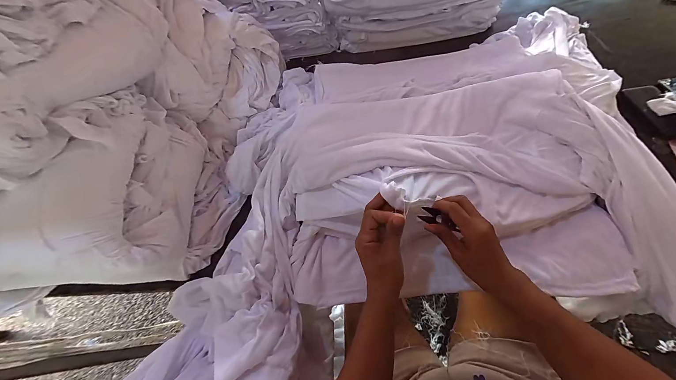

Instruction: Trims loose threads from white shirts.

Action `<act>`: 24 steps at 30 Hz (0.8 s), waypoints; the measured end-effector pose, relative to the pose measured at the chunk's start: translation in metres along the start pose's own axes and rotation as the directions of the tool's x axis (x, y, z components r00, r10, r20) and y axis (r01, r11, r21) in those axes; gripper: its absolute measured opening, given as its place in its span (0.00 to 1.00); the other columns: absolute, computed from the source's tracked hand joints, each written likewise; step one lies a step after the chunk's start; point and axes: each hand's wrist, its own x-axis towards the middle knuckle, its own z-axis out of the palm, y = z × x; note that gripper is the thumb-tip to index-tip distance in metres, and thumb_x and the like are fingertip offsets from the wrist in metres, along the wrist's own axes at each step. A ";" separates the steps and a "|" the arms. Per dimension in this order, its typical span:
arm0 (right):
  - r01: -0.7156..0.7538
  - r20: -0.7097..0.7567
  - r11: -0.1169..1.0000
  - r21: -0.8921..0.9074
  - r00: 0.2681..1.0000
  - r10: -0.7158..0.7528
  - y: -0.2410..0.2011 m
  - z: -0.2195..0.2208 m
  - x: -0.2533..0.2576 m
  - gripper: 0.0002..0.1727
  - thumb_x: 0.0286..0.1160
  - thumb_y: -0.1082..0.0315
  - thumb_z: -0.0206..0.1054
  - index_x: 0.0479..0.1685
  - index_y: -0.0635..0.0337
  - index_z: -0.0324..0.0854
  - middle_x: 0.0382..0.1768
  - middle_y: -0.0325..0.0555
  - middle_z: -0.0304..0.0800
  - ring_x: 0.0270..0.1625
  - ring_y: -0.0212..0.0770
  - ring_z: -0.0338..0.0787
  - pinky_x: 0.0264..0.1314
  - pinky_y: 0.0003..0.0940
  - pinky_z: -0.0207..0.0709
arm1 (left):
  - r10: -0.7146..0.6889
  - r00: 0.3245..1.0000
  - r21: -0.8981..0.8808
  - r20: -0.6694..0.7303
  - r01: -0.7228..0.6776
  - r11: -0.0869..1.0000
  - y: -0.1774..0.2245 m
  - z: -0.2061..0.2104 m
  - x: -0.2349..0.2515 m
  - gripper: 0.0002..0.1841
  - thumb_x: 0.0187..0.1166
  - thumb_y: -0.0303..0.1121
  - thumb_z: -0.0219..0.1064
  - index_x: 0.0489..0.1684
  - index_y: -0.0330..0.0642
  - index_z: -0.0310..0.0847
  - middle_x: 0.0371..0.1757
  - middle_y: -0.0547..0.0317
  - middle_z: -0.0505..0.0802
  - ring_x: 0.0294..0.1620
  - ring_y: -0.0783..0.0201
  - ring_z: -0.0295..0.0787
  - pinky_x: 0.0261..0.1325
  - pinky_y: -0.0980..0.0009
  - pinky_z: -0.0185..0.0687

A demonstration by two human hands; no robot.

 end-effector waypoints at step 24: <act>0.015 0.047 0.999 -0.036 0.999 -0.013 -0.011 0.004 0.022 0.15 0.83 0.65 0.64 0.49 0.68 0.90 0.37 0.53 0.92 0.39 0.39 0.91 0.48 0.25 0.83 | 0.084 0.983 0.128 0.165 -0.105 0.986 0.004 -0.006 -0.013 0.08 0.79 0.46 0.71 0.35 0.57 0.88 0.65 0.72 0.85 0.70 0.75 0.79 0.72 0.72 0.78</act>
